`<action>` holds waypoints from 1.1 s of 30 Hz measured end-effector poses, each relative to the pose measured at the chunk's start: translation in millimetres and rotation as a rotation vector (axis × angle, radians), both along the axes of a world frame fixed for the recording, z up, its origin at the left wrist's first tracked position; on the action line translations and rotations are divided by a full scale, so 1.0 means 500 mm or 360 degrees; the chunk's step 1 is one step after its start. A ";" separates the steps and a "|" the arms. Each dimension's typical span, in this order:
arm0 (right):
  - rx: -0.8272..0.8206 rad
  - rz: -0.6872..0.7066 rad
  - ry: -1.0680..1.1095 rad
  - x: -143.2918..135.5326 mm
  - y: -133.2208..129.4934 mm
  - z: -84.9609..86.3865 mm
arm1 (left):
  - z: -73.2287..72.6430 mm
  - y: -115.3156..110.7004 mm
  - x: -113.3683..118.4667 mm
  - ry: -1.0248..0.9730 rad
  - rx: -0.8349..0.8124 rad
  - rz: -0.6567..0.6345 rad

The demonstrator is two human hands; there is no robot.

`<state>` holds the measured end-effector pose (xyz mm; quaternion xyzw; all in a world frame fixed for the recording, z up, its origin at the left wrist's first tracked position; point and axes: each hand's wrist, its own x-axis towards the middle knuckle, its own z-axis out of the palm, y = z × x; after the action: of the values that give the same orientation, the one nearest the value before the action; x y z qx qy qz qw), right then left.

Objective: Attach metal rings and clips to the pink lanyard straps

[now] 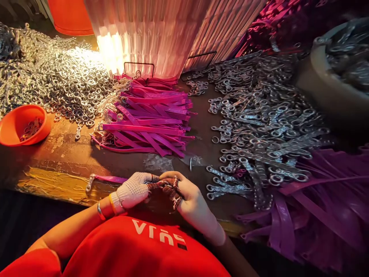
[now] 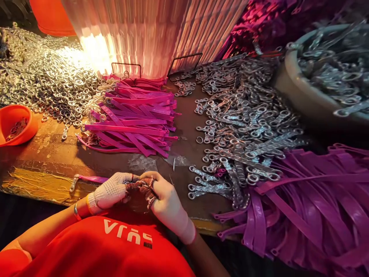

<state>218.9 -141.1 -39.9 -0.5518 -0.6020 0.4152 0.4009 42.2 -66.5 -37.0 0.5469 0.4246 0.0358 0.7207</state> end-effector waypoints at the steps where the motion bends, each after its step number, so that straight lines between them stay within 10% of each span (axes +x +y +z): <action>1: 0.0053 -0.0069 -0.0051 0.000 0.001 0.000 | -0.001 0.005 0.003 -0.0023 -0.0041 0.0035; 14: 0.0018 -0.0105 -0.0841 0.001 0.011 -0.026 | -0.017 0.043 0.003 -0.0236 -0.0428 0.0244; 24: 0.0090 -0.0309 -0.1156 -0.002 0.010 -0.040 | -0.001 0.042 0.029 0.0106 0.0693 -0.0399; 33: -0.0652 0.0068 -0.1256 0.018 0.021 0.008 | -0.007 0.055 0.045 0.0109 0.0022 -0.0244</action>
<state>228.1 -130.7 -36.1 -0.7235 -0.6255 0.2916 0.0142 64.5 -39.0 -40.7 0.5837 0.4055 -0.0352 0.7026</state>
